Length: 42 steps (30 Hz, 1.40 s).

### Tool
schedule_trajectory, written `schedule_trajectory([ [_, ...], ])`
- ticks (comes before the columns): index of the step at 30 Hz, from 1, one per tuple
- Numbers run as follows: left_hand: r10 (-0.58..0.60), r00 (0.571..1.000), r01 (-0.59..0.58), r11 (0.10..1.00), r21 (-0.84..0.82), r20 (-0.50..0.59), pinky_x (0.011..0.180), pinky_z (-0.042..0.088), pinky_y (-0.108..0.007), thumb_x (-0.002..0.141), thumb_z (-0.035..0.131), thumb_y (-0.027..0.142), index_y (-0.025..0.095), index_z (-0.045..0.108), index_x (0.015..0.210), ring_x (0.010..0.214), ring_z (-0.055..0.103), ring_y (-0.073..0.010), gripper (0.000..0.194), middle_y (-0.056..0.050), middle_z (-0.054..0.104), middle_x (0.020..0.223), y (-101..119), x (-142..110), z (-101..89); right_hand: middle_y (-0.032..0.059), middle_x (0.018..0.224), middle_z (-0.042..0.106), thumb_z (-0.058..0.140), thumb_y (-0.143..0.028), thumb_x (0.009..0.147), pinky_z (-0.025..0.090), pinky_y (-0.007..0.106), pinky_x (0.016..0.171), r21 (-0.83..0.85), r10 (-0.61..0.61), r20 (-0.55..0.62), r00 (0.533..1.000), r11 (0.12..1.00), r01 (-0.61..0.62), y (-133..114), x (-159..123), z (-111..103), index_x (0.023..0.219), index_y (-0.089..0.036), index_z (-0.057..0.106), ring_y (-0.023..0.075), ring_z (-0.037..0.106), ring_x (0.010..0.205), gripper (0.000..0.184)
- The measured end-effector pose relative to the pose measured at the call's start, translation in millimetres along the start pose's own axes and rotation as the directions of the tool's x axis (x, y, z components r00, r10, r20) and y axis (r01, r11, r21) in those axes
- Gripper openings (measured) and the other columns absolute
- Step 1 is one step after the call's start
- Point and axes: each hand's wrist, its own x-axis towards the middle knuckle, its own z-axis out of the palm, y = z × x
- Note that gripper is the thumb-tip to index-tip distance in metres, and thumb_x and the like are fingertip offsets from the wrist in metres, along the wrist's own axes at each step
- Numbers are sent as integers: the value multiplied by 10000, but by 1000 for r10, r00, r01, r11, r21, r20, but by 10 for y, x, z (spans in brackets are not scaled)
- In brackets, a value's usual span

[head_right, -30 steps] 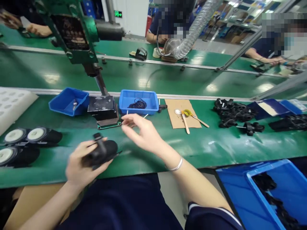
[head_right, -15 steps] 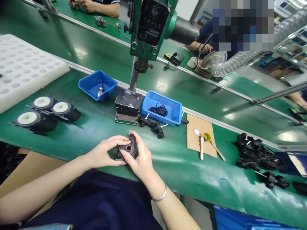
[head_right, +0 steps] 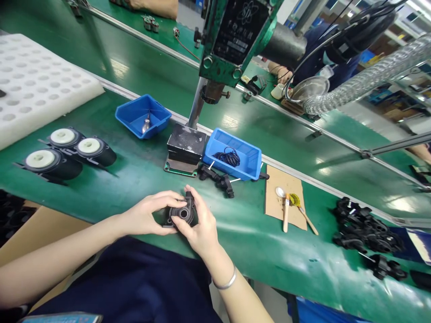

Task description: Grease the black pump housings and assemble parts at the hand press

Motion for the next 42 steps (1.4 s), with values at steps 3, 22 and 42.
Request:
schedule_trajectory([
  [3, -3, 1000, 3, 1000, 3, 10, 1057, 520, -384, 743, 819, 226, 275, 581, 1261, 1207, 624, -233, 572, -77, 639, 1287, -1, 14, -12, 114, 1494, 519, 686, -325, 900, 491, 473, 1141, 10, -5, 10, 1000, 1000, 4, 27, -4, 0, 1533, -303, 315, 267, 545, 1364, 735],
  [22, 125, 979, -102, 984, 147, -159, 1074, 525, -403, 773, 725, 123, 191, 545, 1305, 1262, 600, -246, 566, -135, 641, 1270, 3, -14, 170, 95, 1362, 587, 720, -389, 877, 472, 472, 1121, 189, 129, 15, 992, 973, -130, -15, 40, 33, 1434, -291, 423, 255, 589, 1277, 638],
  [42, 113, 984, -95, 987, 132, -135, 1071, 529, -413, 781, 754, 178, 223, 561, 1285, 1256, 610, -248, 542, -108, 662, 1256, -10, -28, 142, 91, 1414, 561, 717, -373, 884, 449, 488, 1152, 224, 103, 41, 994, 968, -110, 5, 31, 14, 1446, -301, 410, 260, 566, 1320, 645],
])
